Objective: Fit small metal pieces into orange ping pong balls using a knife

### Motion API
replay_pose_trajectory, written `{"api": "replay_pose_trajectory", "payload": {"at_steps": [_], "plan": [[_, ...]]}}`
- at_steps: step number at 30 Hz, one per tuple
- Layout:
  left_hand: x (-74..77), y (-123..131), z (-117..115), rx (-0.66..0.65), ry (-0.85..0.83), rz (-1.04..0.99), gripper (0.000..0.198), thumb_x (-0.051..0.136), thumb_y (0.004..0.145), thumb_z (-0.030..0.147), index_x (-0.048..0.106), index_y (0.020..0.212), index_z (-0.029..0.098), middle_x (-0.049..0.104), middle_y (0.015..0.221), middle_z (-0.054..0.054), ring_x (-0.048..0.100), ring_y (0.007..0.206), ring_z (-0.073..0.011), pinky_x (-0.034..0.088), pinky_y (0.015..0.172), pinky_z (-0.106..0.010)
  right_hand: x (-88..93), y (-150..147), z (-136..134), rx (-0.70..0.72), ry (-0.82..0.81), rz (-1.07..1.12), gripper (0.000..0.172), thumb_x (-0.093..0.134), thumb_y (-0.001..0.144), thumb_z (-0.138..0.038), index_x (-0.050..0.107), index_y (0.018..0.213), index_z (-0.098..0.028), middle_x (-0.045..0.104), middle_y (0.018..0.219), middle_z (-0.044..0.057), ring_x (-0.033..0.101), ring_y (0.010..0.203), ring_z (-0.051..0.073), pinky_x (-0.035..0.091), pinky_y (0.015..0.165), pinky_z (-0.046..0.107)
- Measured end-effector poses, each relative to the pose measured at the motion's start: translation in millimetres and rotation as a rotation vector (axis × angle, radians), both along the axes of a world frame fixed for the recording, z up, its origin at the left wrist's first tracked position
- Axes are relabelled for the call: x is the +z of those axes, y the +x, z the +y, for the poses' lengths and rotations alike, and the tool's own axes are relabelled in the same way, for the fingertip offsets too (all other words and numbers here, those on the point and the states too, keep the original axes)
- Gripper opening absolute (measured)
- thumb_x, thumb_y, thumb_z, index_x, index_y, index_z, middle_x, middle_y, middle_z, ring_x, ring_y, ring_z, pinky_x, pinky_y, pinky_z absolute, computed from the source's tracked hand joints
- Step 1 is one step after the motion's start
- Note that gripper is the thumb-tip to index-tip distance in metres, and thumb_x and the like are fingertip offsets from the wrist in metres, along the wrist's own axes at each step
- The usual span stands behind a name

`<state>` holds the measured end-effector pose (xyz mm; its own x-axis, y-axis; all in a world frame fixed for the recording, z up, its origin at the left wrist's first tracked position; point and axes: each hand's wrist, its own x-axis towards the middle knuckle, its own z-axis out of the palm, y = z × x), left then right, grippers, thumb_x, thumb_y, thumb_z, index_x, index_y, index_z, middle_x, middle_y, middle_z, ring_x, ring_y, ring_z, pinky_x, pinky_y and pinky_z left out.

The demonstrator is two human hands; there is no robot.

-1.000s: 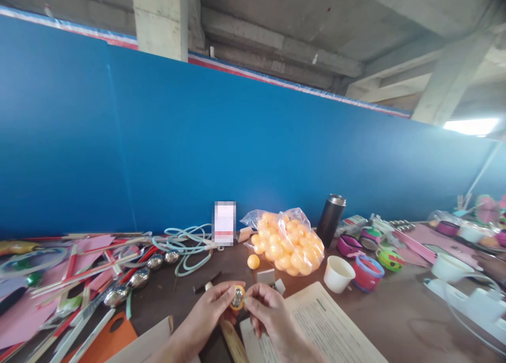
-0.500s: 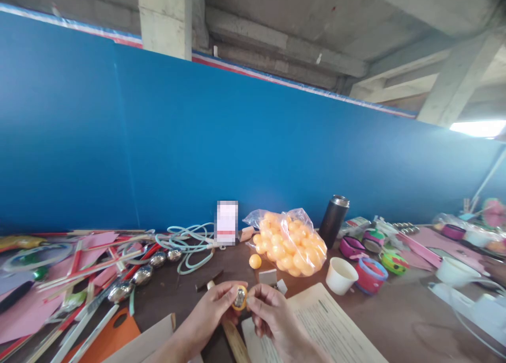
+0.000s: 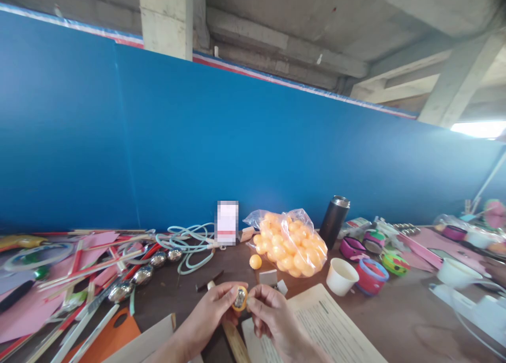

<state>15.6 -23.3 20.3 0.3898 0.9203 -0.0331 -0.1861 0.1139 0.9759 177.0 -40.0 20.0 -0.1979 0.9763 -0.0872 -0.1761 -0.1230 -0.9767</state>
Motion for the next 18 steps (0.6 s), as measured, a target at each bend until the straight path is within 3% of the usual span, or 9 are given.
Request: {"api": "replay_pose_trajectory", "payload": {"at_steps": [5, 11, 18], "plan": [[3.5, 0.2, -1.3, 0.008, 0.021, 0.048, 0.043, 0.054, 0.079, 0.045, 0.066, 0.107, 0.014, 0.066, 0.079, -0.006, 0.058, 0.071, -0.0173, 0.045, 0.065, -0.026, -6.7, 0.2, 2.7, 0.01, 0.01, 0.033, 0.033, 0.07, 0.069, -0.043, 0.055, 0.073, -0.014, 0.047, 0.04, -0.009, 0.036, 0.032, 0.002, 0.034, 0.035, 0.014], [5.5, -0.2, -2.6, 0.016, 0.057, 0.089, 0.045, 0.054, 0.077, 0.048, 0.067, 0.106, 0.016, 0.067, 0.079, -0.006, 0.06, 0.082, -0.0216, 0.046, 0.073, -0.029, -11.2, -0.5, 3.4, 0.011, -0.026, 0.095, 0.036, 0.074, 0.066, -0.043, 0.052, 0.075, -0.016, 0.052, 0.048, -0.008, 0.044, 0.041, 0.004, 0.051, 0.049, 0.024], [6.6, -0.8, -5.1, 0.057, 0.07, 0.132, 0.04, 0.056, 0.077, 0.047, 0.068, 0.101, 0.017, 0.068, 0.087, -0.006, 0.059, 0.085, -0.021, 0.045, 0.073, -0.027, -9.5, -3.6, 0.9, -0.019, -0.013, 0.046, 0.036, 0.075, 0.066, -0.041, 0.05, 0.073, -0.016, 0.054, 0.054, -0.007, 0.046, 0.045, 0.004, 0.055, 0.056, 0.029]]}}
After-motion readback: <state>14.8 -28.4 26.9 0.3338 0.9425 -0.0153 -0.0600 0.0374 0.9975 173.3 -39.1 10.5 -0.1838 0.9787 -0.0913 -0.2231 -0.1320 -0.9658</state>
